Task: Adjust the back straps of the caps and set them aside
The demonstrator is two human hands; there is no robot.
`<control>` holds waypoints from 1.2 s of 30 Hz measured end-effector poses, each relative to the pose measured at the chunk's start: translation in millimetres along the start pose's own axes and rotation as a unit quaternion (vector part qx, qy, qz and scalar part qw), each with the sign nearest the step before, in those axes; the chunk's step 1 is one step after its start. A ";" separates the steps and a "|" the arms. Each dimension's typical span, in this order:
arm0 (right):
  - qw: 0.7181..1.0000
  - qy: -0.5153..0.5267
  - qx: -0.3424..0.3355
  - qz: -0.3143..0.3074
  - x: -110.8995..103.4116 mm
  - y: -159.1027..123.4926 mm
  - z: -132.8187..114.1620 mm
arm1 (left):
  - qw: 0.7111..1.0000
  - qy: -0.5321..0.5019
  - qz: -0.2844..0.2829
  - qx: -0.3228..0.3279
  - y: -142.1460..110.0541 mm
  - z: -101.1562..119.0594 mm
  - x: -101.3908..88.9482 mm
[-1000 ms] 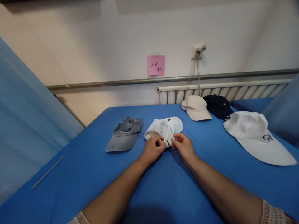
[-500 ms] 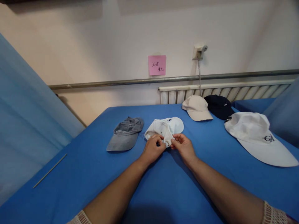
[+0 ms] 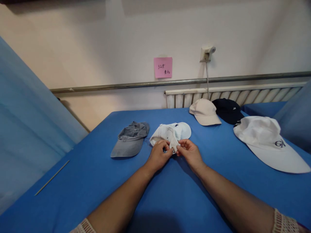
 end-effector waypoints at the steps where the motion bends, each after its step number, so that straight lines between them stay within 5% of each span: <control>1: 1.000 0.000 -0.001 0.003 -0.6 0.1 -0.1 | 1.000 0.000 -0.001 0.002 0.1 0.4 0.0; 10: 0.999 0.037 -0.023 0.033 -5.9 -1.8 -7.8 | 0.997 -0.075 0.004 0.004 1.7 4.4 -3.2; 23: 0.998 0.033 -0.051 0.022 -4.4 -1.2 -8.0 | 0.998 -0.056 0.025 0.020 0.1 3.9 -3.4; 32: 0.989 0.146 0.021 0.028 -8.2 -5.9 -2.5 | 0.996 -0.065 0.046 0.046 -1.4 5.5 -4.5; 36: 0.978 0.199 0.041 0.045 -14.2 -4.1 -4.1 | 0.994 -0.018 0.032 0.106 -2.6 19.2 -12.2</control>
Point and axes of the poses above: each hand's wrist, its own y-axis towards the middle knuckle, its own x-axis out of the palm, z = x × y, the point moved 6 cm from there along y, towards the middle knuckle, and after that the axes turned 8 degrees about x, right-handed, at the moved point
